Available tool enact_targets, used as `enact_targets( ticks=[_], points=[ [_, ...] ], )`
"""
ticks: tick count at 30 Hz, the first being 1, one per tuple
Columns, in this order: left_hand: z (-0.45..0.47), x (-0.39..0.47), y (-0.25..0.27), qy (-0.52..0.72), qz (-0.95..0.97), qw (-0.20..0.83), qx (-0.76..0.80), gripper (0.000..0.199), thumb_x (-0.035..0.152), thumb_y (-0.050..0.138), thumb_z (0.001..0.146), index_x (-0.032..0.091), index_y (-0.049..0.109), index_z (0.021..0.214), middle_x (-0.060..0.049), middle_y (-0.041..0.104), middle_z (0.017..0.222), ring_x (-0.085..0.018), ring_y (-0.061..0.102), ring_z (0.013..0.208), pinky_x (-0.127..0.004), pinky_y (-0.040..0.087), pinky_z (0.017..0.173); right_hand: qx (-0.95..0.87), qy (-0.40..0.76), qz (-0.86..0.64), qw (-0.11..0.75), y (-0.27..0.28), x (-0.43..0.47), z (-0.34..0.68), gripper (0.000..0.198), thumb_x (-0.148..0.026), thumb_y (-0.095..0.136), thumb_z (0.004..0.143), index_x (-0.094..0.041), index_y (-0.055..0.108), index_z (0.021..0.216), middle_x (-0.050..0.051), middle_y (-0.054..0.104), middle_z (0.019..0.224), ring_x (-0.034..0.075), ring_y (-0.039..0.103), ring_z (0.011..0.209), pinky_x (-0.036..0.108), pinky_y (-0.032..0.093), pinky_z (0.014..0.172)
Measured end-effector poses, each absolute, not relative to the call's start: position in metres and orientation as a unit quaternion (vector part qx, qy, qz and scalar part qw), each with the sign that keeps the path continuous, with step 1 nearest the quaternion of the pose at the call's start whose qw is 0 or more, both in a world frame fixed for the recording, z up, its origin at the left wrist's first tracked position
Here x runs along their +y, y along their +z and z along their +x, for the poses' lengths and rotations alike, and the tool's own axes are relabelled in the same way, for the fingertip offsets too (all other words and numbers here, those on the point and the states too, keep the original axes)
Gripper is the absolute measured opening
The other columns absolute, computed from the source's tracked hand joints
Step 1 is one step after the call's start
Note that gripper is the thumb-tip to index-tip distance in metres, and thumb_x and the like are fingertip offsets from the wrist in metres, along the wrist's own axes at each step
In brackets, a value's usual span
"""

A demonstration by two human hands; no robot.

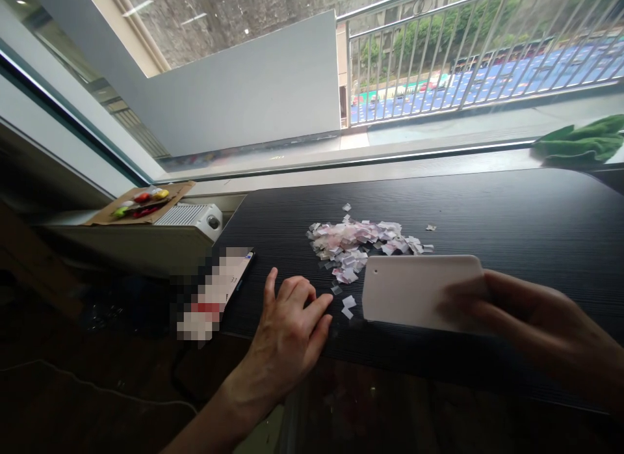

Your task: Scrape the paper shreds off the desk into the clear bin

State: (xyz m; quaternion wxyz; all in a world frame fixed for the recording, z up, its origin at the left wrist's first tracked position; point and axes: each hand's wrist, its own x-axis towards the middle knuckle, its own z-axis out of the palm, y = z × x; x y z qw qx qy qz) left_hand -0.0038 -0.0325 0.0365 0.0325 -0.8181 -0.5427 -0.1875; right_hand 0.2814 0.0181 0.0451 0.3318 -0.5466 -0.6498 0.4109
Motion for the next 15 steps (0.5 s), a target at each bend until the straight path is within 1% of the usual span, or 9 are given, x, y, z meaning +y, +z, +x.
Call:
enact_targets(
  ticks=[2, 4, 9, 12, 15],
  points=[
    [-0.005, -0.034, 0.034, -0.196, -0.813, 0.037, -0.546, 0.022, 0.019, 0.051, 0.088, 0.020, 0.066, 0.105, -0.004, 0.060, 0.090, -0.021, 0.054, 0.100, -0.062, 0.024, 0.110, -0.634, 0.401, -0.566, 0.343, 0.048, 0.016, 0.284, 0.039, -0.058, 0.066, 0.065, -0.021, 0.075, 0.076, 0.006, 0.076, 0.077, 0.024, 0.070, 0.071, 0.028, 0.056, 0.060],
    [-0.004, -0.036, 0.033, -0.205, -0.811, 0.036, -0.547, 0.022, 0.019, 0.051, 0.088, 0.021, 0.066, 0.104, -0.004, 0.060, 0.090, -0.021, 0.055, 0.099, -0.061, 0.024, 0.110, -0.617, 0.394, -0.585, 0.349, 0.046, 0.013, 0.286, 0.041, -0.060, 0.068, 0.061, -0.023, 0.075, 0.076, 0.005, 0.077, 0.078, 0.025, 0.071, 0.072, 0.028, 0.056, 0.060],
    [-0.004, -0.042, 0.034, -0.221, -0.806, 0.020, -0.548, 0.021, 0.020, 0.052, 0.088, 0.020, 0.066, 0.104, -0.004, 0.061, 0.091, -0.020, 0.054, 0.100, -0.060, 0.022, 0.110, -0.614, 0.419, -0.582, 0.331, 0.029, -0.003, 0.291, 0.034, -0.058, 0.066, 0.068, -0.028, 0.075, 0.080, 0.003, 0.077, 0.080, 0.023, 0.070, 0.070, 0.025, 0.055, 0.058],
    [-0.006, -0.044, 0.033, -0.223, -0.803, 0.016, -0.553, 0.020, 0.020, 0.052, 0.088, 0.020, 0.066, 0.103, -0.004, 0.061, 0.091, -0.020, 0.054, 0.099, -0.060, 0.022, 0.110, -0.617, 0.434, -0.568, 0.330, 0.028, -0.011, 0.288, 0.030, -0.055, 0.067, 0.069, -0.029, 0.075, 0.080, 0.002, 0.077, 0.080, 0.023, 0.069, 0.069, 0.024, 0.054, 0.058],
    [-0.007, -0.046, 0.032, -0.220, -0.800, 0.015, -0.557, 0.020, 0.020, 0.053, 0.088, 0.020, 0.066, 0.102, -0.003, 0.061, 0.091, -0.020, 0.055, 0.099, -0.061, 0.022, 0.110, -0.597, 0.424, -0.587, 0.345, 0.035, -0.014, 0.278, 0.029, -0.054, 0.067, 0.069, -0.029, 0.075, 0.080, 0.001, 0.077, 0.084, 0.022, 0.069, 0.075, 0.023, 0.054, 0.064]
  ],
)
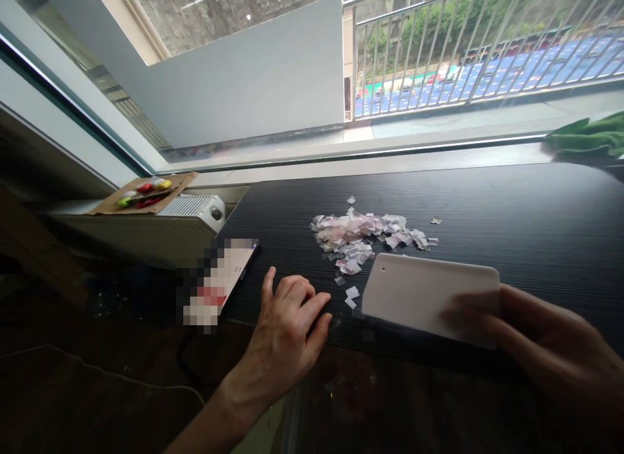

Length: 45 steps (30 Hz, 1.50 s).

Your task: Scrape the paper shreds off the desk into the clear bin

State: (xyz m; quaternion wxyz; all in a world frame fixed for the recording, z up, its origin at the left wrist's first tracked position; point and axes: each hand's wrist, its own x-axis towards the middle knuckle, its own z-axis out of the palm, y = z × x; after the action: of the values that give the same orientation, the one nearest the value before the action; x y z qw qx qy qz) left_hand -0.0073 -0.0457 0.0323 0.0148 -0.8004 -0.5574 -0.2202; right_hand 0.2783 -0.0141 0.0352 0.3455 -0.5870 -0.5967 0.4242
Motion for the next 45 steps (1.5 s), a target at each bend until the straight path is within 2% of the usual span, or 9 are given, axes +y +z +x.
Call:
enact_targets(
  ticks=[4, 8, 14, 20, 27, 36, 40, 43, 45],
  points=[
    [-0.008, -0.048, 0.032, -0.216, -0.798, 0.013, -0.562, 0.020, 0.020, 0.052, 0.088, 0.021, 0.066, 0.102, -0.003, 0.062, 0.092, -0.019, 0.055, 0.098, -0.061, 0.022, 0.110, -0.562, 0.450, -0.593, 0.360, 0.046, -0.016, 0.262, 0.029, -0.053, 0.068, 0.068, -0.027, 0.074, 0.080, 0.001, 0.076, 0.082, 0.021, 0.068, 0.078, 0.023, 0.053, 0.070],
    [-0.008, -0.049, 0.031, -0.211, -0.797, 0.010, -0.565, 0.021, 0.022, 0.052, 0.088, 0.021, 0.065, 0.104, -0.003, 0.062, 0.092, -0.020, 0.055, 0.099, -0.061, 0.021, 0.110, -0.557, 0.474, -0.588, 0.345, 0.048, -0.019, 0.260, 0.031, -0.053, 0.070, 0.066, -0.026, 0.075, 0.080, 0.002, 0.076, 0.079, 0.022, 0.068, 0.075, 0.024, 0.053, 0.065],
    [-0.008, -0.049, 0.031, -0.211, -0.796, 0.012, -0.567, 0.021, 0.021, 0.052, 0.088, 0.021, 0.066, 0.103, -0.003, 0.062, 0.091, -0.020, 0.056, 0.099, -0.061, 0.021, 0.111, -0.584, 0.431, -0.604, 0.330, 0.033, -0.019, 0.287, 0.030, -0.054, 0.070, 0.065, -0.028, 0.076, 0.080, 0.002, 0.077, 0.082, 0.023, 0.070, 0.073, 0.023, 0.055, 0.062],
    [-0.008, -0.049, 0.031, -0.205, -0.796, 0.013, -0.570, 0.021, 0.022, 0.051, 0.088, 0.021, 0.066, 0.102, -0.003, 0.062, 0.090, -0.020, 0.056, 0.098, -0.060, 0.020, 0.111, -0.554, 0.493, -0.594, 0.312, 0.029, -0.029, 0.285, 0.028, -0.049, 0.073, 0.064, -0.029, 0.075, 0.083, 0.001, 0.076, 0.076, 0.024, 0.070, 0.071, 0.024, 0.055, 0.058],
    [-0.008, -0.050, 0.031, -0.203, -0.795, 0.015, -0.571, 0.021, 0.023, 0.051, 0.088, 0.021, 0.066, 0.104, -0.004, 0.062, 0.092, -0.020, 0.056, 0.099, -0.061, 0.020, 0.112, -0.541, 0.472, -0.591, 0.366, 0.044, -0.026, 0.257, 0.026, -0.050, 0.072, 0.064, -0.026, 0.074, 0.076, 0.001, 0.075, 0.078, 0.022, 0.069, 0.074, 0.024, 0.056, 0.068],
    [-0.008, -0.049, 0.031, -0.214, -0.791, 0.007, -0.572, 0.021, 0.022, 0.052, 0.087, 0.020, 0.066, 0.102, -0.004, 0.062, 0.090, -0.020, 0.056, 0.098, -0.061, 0.020, 0.111, -0.516, 0.490, -0.615, 0.341, 0.038, -0.032, 0.266, 0.028, -0.049, 0.075, 0.059, -0.029, 0.076, 0.079, 0.001, 0.077, 0.077, 0.025, 0.069, 0.072, 0.022, 0.054, 0.051],
    [-0.007, -0.050, 0.033, -0.211, -0.793, 0.001, -0.572, 0.020, 0.020, 0.052, 0.087, 0.020, 0.066, 0.101, -0.003, 0.062, 0.090, -0.020, 0.056, 0.098, -0.062, 0.020, 0.111, -0.514, 0.489, -0.620, 0.335, 0.039, -0.033, 0.273, 0.025, -0.054, 0.072, 0.061, -0.035, 0.075, 0.076, 0.000, 0.076, 0.073, 0.029, 0.070, 0.071, 0.032, 0.058, 0.061],
    [-0.004, -0.050, 0.033, -0.215, -0.797, -0.003, -0.564, 0.019, 0.021, 0.051, 0.088, 0.020, 0.065, 0.101, -0.004, 0.062, 0.092, -0.020, 0.055, 0.099, -0.061, 0.019, 0.112, -0.545, 0.404, -0.640, 0.362, 0.043, -0.026, 0.274, 0.023, -0.054, 0.070, 0.063, -0.036, 0.075, 0.077, -0.001, 0.077, 0.080, 0.029, 0.070, 0.077, 0.036, 0.057, 0.075],
    [-0.001, -0.050, 0.034, -0.213, -0.804, -0.008, -0.556, 0.020, 0.022, 0.051, 0.089, 0.020, 0.065, 0.103, -0.004, 0.061, 0.093, -0.020, 0.054, 0.101, -0.062, 0.018, 0.112, -0.579, 0.352, -0.634, 0.373, 0.046, -0.018, 0.272, 0.023, -0.052, 0.070, 0.065, -0.034, 0.074, 0.078, -0.001, 0.077, 0.083, 0.028, 0.069, 0.080, 0.036, 0.055, 0.078]
  ],
)
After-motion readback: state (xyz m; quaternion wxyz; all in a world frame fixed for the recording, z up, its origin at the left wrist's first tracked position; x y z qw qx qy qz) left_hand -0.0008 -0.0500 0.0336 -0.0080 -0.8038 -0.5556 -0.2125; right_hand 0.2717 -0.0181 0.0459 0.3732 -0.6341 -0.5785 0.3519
